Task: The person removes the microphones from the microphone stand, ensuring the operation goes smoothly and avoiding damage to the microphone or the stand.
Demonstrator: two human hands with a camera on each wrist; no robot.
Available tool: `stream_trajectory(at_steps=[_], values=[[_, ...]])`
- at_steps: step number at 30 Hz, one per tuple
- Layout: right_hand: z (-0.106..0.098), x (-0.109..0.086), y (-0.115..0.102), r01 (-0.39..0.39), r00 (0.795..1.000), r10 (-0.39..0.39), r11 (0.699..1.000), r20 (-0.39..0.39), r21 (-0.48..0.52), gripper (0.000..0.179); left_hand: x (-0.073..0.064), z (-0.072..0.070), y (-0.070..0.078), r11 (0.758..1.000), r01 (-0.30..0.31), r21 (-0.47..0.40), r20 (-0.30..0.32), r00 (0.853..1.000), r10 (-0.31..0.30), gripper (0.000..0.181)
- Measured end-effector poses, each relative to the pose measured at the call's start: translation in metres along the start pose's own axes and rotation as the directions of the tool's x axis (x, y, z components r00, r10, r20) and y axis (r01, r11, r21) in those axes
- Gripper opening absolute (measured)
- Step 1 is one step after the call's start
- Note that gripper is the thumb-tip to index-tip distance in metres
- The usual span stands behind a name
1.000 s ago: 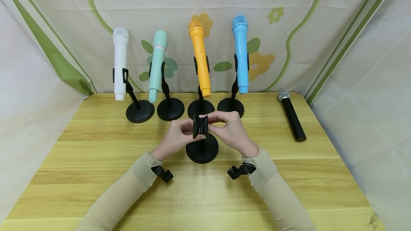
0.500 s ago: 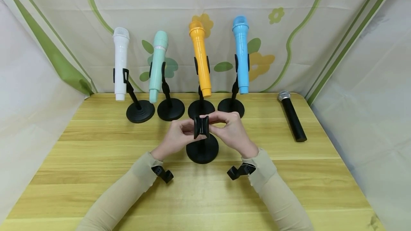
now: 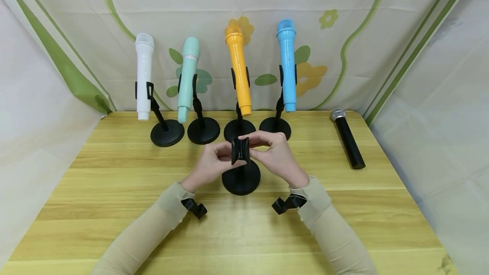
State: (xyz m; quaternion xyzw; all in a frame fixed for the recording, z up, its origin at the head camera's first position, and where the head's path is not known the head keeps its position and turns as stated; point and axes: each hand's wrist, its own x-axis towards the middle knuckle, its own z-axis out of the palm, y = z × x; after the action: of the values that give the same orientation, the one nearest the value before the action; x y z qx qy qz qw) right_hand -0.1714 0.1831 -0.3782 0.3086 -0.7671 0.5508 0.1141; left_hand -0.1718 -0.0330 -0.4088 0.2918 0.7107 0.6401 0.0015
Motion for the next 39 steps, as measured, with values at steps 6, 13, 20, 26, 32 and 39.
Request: stream_trajectory(at_steps=[6,13,20,26,32,39], values=[[0.000,0.001,-0.001,-0.030,1.000,0.030,0.999,-0.008,0.021,0.028,0.001,0.000,0.002,0.999,-0.035,0.013,-0.008,0.999,0.035,0.019],[-0.001,0.004,-0.001,-0.043,0.999,0.044,0.997,-0.022,0.059,0.028,0.001,-0.005,0.004,0.995,-0.088,0.040,-0.064,0.994,0.090,0.019],[-0.004,-0.001,-0.001,-0.115,0.993,0.115,0.990,0.001,0.083,0.030,-0.004,-0.021,0.012,0.995,-0.065,0.082,-0.124,0.989,0.075,0.019],[-0.005,-0.007,0.003,-0.144,0.989,0.142,0.987,0.027,0.068,0.032,-0.016,-0.041,0.019,0.990,0.028,0.139,-0.215,0.977,0.002,0.019],[-0.006,-0.012,0.009,-0.172,0.985,0.170,0.984,0.032,0.047,0.035,-0.033,-0.068,0.022,0.987,0.036,0.159,-0.274,0.962,0.009,0.022],[-0.008,-0.016,0.012,-0.185,0.982,0.184,0.982,0.029,0.032,0.039,-0.055,-0.102,0.029,0.967,0.052,0.248,-0.342,0.939,0.038,0.018]])
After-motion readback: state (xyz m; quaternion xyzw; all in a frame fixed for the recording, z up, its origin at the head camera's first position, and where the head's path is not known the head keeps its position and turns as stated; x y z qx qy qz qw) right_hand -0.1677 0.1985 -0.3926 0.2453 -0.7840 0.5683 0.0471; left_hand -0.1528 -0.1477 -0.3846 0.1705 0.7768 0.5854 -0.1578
